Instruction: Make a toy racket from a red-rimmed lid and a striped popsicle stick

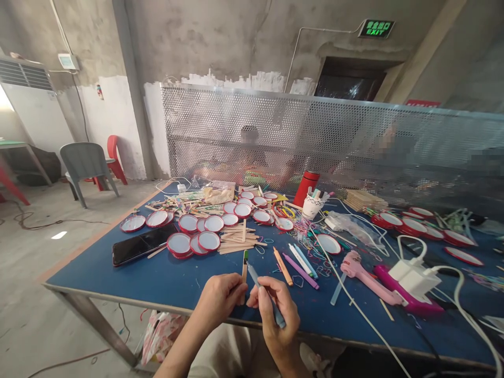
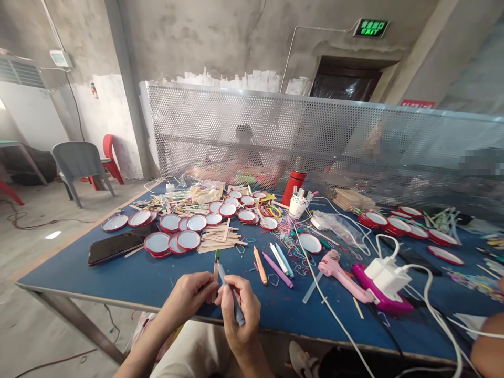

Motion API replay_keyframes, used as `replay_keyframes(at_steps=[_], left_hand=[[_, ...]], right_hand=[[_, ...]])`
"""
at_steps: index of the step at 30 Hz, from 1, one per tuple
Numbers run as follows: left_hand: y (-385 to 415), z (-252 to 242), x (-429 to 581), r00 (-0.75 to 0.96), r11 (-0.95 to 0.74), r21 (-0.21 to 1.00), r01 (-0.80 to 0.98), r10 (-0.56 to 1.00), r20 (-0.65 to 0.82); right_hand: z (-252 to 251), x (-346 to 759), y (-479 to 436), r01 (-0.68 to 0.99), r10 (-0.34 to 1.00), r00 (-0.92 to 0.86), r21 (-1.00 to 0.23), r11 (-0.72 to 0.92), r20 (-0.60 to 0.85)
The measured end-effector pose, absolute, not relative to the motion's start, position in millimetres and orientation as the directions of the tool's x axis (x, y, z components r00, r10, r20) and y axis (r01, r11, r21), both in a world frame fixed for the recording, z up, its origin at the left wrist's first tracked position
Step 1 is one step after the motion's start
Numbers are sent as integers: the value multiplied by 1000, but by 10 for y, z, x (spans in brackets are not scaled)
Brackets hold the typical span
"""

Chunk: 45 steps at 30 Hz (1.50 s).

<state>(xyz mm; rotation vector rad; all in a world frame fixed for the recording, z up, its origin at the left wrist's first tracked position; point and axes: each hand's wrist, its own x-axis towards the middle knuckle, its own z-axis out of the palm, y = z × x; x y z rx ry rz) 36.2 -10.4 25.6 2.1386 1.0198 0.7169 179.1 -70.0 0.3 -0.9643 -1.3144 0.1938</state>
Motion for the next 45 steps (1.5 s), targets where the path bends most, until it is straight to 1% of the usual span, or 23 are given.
replay_keyframes(at_steps=[7, 13, 16, 21, 30, 36, 41, 45], left_hand=[[-101, 247, 361, 543, -470, 757, 455, 820, 182], [-91, 242, 363, 550, -466, 764, 446, 816, 177], [-87, 238, 363, 549, -472, 758, 450, 816, 182], [-93, 244, 362, 550, -471, 761, 447, 815, 181], [-99, 251, 356, 551, -472, 756, 453, 815, 179], [-102, 245, 353, 545, -474, 755, 453, 817, 186], [-105, 232, 353, 544, -477, 752, 456, 817, 188], [-85, 230, 353, 545, -472, 748, 468, 820, 176]], right_hand=[[24, 1785, -700, 349, 629, 273, -684, 640, 728], [-11, 1785, -707, 351, 614, 329, -697, 625, 717], [-21, 1784, -701, 345, 617, 326, -697, 628, 717], [-22, 1782, -705, 382, 602, 331, -687, 618, 726], [-39, 1780, -724, 392, 577, 355, -678, 622, 735], [-15, 1789, -713, 401, 583, 352, -681, 613, 732], [-27, 1812, -730, 393, 623, 310, -693, 604, 718], [-42, 1795, -738, 375, 614, 348, -706, 601, 708]])
